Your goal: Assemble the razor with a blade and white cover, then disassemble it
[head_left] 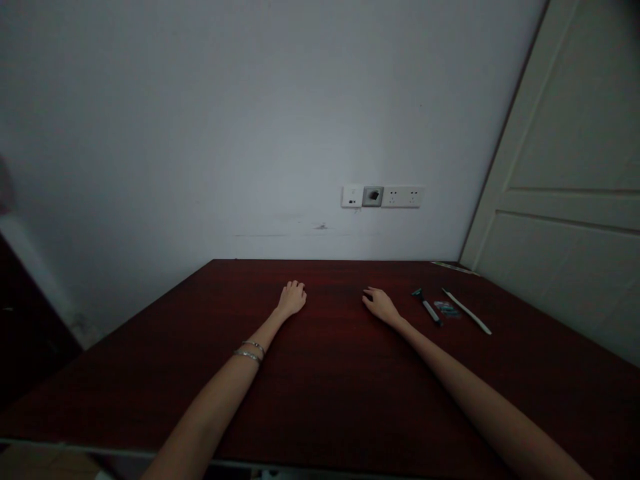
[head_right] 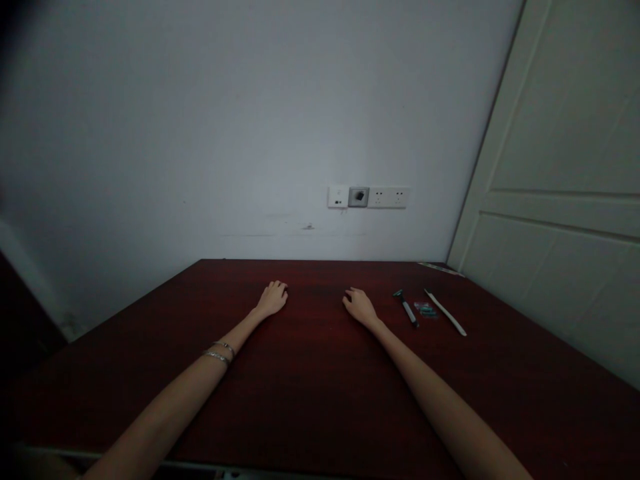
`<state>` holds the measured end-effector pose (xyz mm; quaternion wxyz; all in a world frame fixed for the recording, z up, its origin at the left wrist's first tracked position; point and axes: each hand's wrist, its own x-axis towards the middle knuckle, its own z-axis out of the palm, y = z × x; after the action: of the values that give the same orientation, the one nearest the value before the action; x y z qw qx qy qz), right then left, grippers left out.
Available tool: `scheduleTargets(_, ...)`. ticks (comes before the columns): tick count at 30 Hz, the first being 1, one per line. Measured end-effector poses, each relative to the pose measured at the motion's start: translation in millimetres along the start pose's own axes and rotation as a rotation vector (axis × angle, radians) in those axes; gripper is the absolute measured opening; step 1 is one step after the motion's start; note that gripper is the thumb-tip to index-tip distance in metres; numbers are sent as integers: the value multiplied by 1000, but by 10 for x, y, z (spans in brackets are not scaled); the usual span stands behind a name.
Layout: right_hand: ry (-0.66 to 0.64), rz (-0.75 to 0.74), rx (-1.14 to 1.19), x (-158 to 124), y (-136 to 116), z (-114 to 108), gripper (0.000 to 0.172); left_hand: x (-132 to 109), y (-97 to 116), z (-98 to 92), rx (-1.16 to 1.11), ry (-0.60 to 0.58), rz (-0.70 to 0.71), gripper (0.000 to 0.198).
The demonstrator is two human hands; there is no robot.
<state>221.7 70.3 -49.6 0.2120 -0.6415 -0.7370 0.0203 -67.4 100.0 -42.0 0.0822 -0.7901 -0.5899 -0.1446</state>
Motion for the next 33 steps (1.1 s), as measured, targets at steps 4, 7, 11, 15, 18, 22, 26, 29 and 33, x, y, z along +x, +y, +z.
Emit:
scheduleTargets(4, -6, -10, 5, -17, -20, -25, 44, -8, 5, -18, -5, -5, 5, 34)
scheduleTargets(7, -3, -2, 2, -35, -36, -40, 45, -15, 10, -30, -12, -11, 10, 33)
scheduleTargets(11, 3, 2, -5, -61, -60, -67, 43, -11, 9, -41, -16, -17, 15, 33)
scheduleTargets(15, 7, -8, -9, -85, -84, -98, 43, -4, 6, -42, -16, -15, 19, 33)
scheduleTargets(18, 10, -17, -6, -97, -98, -112, 43, -4, 5, -42, -16, -8, 21, 33)
scheduleTargets(22, 13, -22, 7, -105, -107, -124, 42, 1, 0, -39, -12, -9, 32, 35)
scheduleTargets(26, 22, -21, 24, -108, -108, -125, 42, 15, -16, -25, -18, -6, 30, 35)
scheduleTargets(29, 25, -13, 34, -105, -107, -117, 43, 24, -23, -15, -25, -4, 35, 36)
scheduleTargets(33, 20, 0, 53, -86, -88, -150, 40, 32, -24, -8, -35, -8, 27, 35)
